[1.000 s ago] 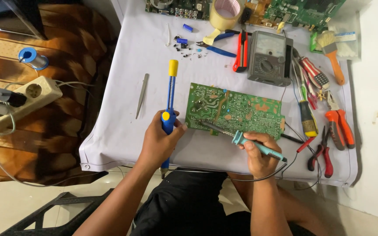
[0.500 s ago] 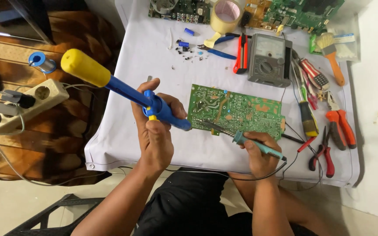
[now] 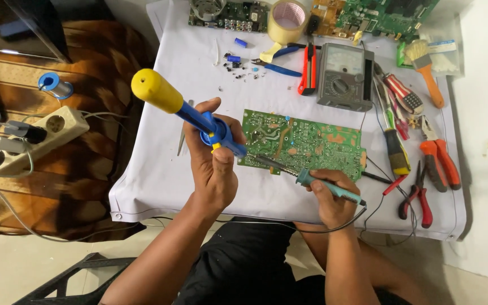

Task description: Soldering and desoldering electronic components on a printed circuit board using a soldering iron and a desoldering pump.

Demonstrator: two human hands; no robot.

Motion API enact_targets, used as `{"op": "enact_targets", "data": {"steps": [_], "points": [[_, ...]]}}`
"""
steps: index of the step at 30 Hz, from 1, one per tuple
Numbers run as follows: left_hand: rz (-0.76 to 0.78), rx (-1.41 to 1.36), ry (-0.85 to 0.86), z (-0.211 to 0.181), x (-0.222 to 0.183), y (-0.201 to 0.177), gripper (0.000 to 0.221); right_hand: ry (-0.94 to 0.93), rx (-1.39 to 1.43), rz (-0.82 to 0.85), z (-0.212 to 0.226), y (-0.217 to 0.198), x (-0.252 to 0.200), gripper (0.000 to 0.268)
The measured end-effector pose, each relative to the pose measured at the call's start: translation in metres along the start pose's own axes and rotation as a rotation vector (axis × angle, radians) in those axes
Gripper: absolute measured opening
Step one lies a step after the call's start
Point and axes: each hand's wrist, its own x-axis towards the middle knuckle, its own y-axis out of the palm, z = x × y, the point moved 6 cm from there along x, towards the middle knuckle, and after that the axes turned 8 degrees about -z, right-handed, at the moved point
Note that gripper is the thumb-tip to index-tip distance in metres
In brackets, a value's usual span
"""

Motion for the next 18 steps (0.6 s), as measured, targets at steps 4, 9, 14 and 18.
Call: {"op": "enact_targets", "data": {"steps": [4,9,14,18], "points": [[0.0,-0.019,0.0,0.0011,0.0008,0.0022,0.066,0.023,-0.007,-0.004,-0.0015,-0.0016,-0.0018,0.02],[0.041,-0.002,0.024,0.0034,-0.0004,0.005,0.065,-0.001,-0.078,0.017,0.0047,0.0015,-0.001,0.019],[0.042,-0.013,0.024,0.0066,-0.0019,0.0056,0.065,0.004,-0.082,0.011,0.0009,-0.0004,-0.0031,0.018],[0.045,-0.026,0.023,0.0067,-0.0015,0.0073,0.065,0.006,-0.089,0.012,0.0036,0.0006,-0.0033,0.019]]}}
